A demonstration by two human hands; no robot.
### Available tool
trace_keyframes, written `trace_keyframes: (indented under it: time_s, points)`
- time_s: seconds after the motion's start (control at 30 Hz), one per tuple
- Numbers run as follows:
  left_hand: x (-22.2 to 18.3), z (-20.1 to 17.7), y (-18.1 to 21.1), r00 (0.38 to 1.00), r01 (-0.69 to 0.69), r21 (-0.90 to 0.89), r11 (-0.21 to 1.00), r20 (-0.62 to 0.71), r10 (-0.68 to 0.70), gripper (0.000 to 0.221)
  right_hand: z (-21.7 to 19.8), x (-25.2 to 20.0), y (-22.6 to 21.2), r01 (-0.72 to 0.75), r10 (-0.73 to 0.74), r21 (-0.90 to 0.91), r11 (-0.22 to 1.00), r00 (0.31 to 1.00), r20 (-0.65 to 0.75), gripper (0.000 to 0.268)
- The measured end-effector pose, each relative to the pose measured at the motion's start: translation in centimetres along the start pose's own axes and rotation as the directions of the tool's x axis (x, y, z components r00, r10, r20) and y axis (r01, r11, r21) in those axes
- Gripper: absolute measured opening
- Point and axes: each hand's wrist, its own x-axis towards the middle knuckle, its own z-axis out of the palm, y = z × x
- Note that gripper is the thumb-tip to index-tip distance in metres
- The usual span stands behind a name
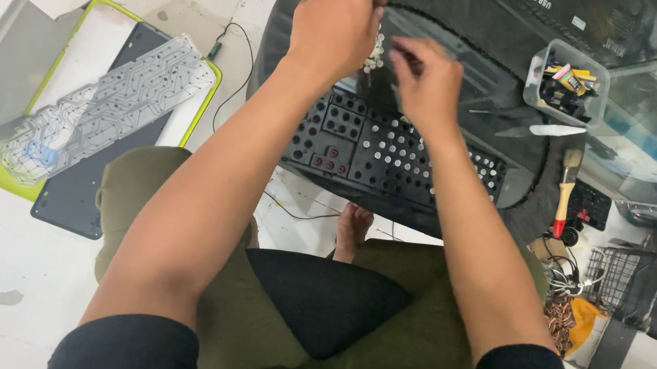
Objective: Installing individual keycaps onto a mechanical keyboard frame.
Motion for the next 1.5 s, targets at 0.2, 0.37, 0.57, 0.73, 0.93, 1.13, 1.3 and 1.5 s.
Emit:
trace_keyframes:
  time_s: [0.2,0.37,0.57,0.73,0.93,1.13,1.3,1.5]
  points:
    - [-1.3,0.0,2.2,0.975,-0.092,-0.115,0.989,0.194,0.113,0.011,-9.8,-6.5,0.9,-0.219,0.221,0.037,0.975,0.974,-0.05,0.013]
    - [-4.3,2.9,4.1,0.833,-0.388,0.083,0.918,0.457,0.31,0.029,-16.1,-16.0,4.7,-0.419,0.399,-0.278,0.864,0.908,-0.126,0.022]
    - [-8.5,1.9,7.5,0.701,-0.497,-0.02,0.868,0.58,0.415,0.038,-16.4,-21.4,9.3,-0.581,0.578,-0.409,0.704,0.803,-0.146,0.024]
    - [-9.5,3.6,9.1,0.644,-0.582,-0.102,0.807,0.548,0.534,0.039,-15.9,-20.8,6.6,-0.399,0.421,-0.387,0.831,0.906,-0.031,0.029]
    - [-10.5,6.1,11.7,0.524,-0.65,-0.21,0.73,0.572,0.631,0.028,-13.8,-19.2,2.6,-0.254,0.309,-0.354,0.9,0.945,0.105,0.032]
    - [-11.4,11.2,12.2,0.498,-0.764,-0.168,0.623,0.46,0.735,0.006,-13.7,-21.6,5.8,-0.127,0.17,-0.412,0.902,0.983,0.069,0.016]
    - [-11.5,13.2,12.5,0.585,-0.685,-0.148,0.713,0.472,0.66,0.007,-13.7,-22.3,6.4,-0.2,0.218,-0.358,0.912,0.976,0.012,0.016]
    - [-10.2,12.4,13.8,0.505,-0.744,-0.179,0.643,0.479,0.718,0.01,-14.8,-23.3,6.3,-0.386,0.382,-0.17,0.907,0.922,-0.055,0.018]
